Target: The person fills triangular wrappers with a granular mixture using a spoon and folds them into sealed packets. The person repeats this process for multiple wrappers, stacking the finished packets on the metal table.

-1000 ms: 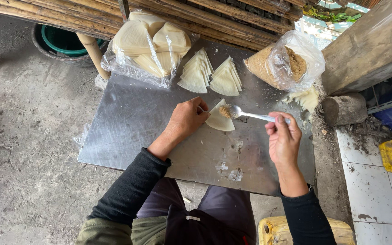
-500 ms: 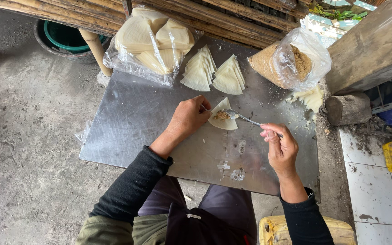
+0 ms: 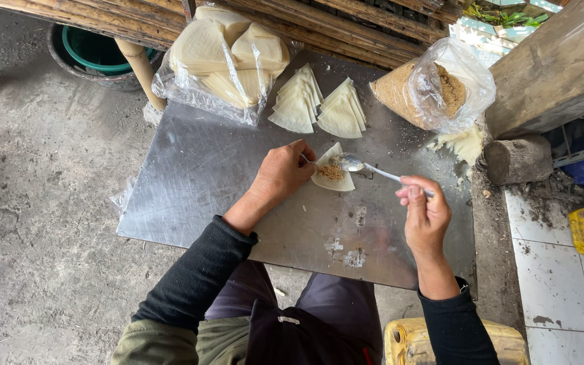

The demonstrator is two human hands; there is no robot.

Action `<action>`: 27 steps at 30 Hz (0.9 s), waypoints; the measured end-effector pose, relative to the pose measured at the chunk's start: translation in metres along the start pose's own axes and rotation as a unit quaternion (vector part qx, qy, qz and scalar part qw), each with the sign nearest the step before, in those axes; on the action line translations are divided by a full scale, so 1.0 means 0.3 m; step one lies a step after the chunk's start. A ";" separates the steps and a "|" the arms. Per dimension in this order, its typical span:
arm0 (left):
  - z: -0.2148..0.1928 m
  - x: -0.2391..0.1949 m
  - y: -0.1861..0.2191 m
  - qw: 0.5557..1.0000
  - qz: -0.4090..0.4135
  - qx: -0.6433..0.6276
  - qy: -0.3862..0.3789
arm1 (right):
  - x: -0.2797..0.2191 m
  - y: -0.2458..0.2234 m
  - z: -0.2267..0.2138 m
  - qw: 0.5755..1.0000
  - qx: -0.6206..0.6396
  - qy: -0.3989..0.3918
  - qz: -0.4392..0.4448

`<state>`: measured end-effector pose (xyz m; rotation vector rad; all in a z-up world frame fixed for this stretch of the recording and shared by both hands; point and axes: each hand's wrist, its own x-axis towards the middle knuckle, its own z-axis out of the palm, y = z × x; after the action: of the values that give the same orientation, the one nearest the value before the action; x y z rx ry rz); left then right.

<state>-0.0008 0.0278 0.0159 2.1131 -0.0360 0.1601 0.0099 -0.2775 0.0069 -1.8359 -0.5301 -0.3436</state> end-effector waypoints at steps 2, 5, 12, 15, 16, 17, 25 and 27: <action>0.002 -0.003 -0.002 1.000 -0.013 -0.009 -0.002 | 0.012 0.016 -0.002 0.988 0.149 0.039 0.020; 0.007 -0.004 -0.002 1.000 -0.001 -0.001 0.010 | 0.041 0.022 -0.028 0.949 0.298 0.094 0.040; 0.023 0.005 -0.008 0.999 0.013 -0.003 0.029 | 0.257 0.040 -0.277 0.945 0.226 0.230 -0.044; 0.025 0.001 -0.005 0.999 0.029 -0.014 0.043 | 0.371 0.099 -0.323 0.974 0.033 0.216 -0.058; 0.024 0.000 -0.004 0.998 0.034 -0.015 0.044 | 0.391 0.121 -0.311 0.979 -0.010 0.201 -0.038; 0.023 -0.002 -0.002 0.998 0.038 -0.015 0.045 | 0.404 0.143 -0.286 0.981 -0.053 0.185 -0.017; 0.030 -0.017 0.001 0.996 0.084 -0.021 0.031 | 0.364 0.056 -0.179 0.954 -0.232 0.191 0.021; 0.030 -0.008 0.003 0.996 0.084 -0.014 0.026 | 0.352 -0.010 -0.176 0.918 -0.303 0.217 -0.135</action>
<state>-0.0025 0.0194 0.0117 2.0766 -0.1844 0.3145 0.1002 -0.3069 0.0773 -2.1788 -0.3846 -1.1838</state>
